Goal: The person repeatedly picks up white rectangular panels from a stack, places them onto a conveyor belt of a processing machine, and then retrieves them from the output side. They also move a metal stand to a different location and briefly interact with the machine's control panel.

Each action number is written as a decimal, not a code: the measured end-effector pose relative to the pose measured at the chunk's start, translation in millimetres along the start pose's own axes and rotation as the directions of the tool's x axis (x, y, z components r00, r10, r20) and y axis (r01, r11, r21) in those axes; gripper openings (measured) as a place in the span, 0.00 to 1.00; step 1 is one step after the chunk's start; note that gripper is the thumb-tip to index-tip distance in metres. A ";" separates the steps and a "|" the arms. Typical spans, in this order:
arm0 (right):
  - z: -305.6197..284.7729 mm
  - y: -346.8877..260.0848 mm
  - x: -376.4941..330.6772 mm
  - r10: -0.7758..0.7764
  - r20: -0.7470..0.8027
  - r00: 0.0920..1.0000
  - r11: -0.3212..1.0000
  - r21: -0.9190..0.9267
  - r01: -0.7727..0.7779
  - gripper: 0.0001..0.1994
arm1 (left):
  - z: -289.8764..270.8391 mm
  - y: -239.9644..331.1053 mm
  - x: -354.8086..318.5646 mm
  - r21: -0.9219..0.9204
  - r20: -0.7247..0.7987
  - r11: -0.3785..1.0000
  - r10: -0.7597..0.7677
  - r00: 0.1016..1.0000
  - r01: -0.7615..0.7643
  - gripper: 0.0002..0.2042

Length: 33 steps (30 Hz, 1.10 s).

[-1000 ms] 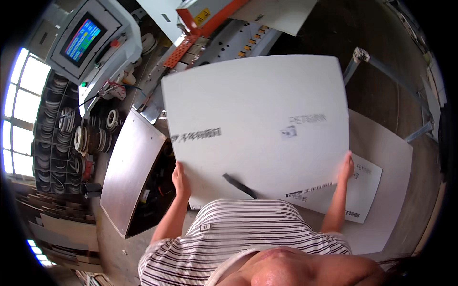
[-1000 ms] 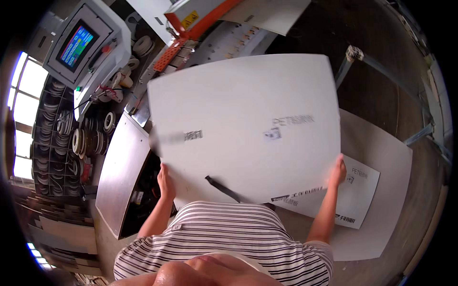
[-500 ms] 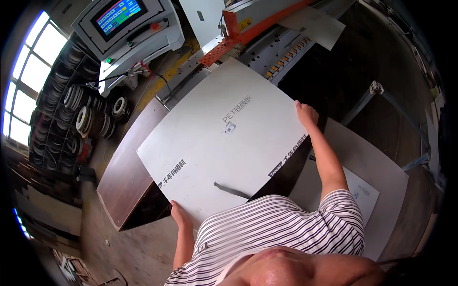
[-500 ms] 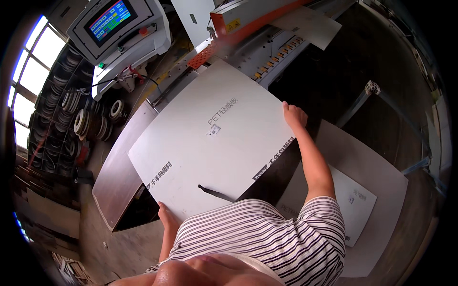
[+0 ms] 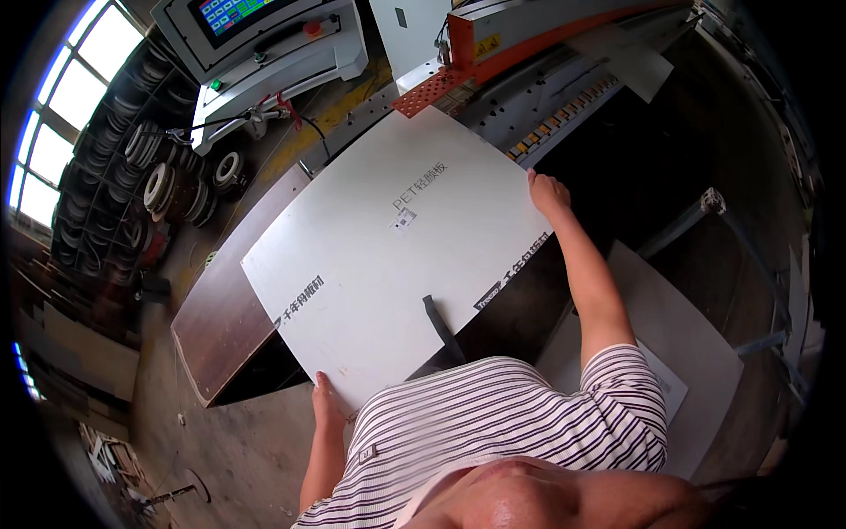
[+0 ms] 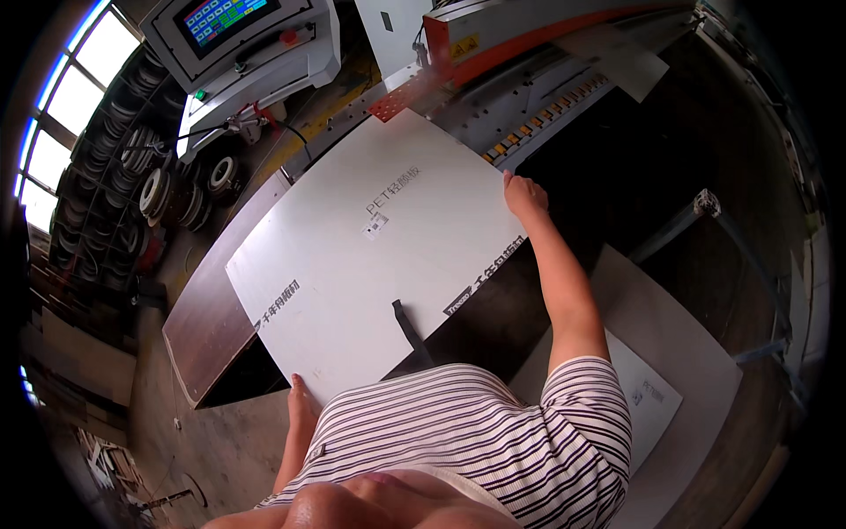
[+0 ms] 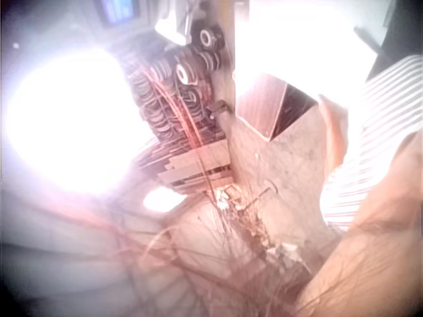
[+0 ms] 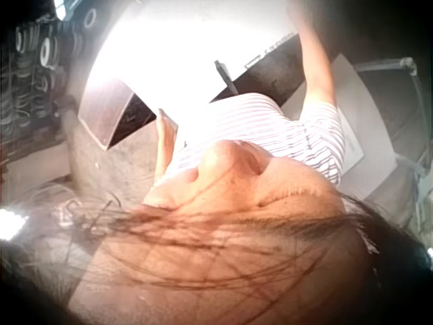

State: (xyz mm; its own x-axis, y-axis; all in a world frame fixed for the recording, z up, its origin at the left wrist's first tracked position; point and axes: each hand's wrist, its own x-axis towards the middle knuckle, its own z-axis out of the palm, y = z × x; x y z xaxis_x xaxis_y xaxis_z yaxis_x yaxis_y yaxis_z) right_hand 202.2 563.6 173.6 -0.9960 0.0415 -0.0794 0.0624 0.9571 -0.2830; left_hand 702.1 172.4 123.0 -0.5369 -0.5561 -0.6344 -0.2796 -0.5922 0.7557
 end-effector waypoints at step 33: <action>-18.8 54.7 91.2 -0.043 0.006 0.999 0.999 -0.027 0.043 0.30 | 79.9 -0.3 30.3 -0.065 0.044 0.986 -0.148 0.988 0.151 0.26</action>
State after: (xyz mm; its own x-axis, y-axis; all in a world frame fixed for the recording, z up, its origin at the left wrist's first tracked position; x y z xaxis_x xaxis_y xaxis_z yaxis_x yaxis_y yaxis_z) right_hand 113.6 625.2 168.8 -0.9974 -0.0014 -0.0726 0.0176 0.9653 -0.2604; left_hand 622.3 202.3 116.5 -0.5242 -0.4360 -0.7315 -0.3049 -0.7059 0.6393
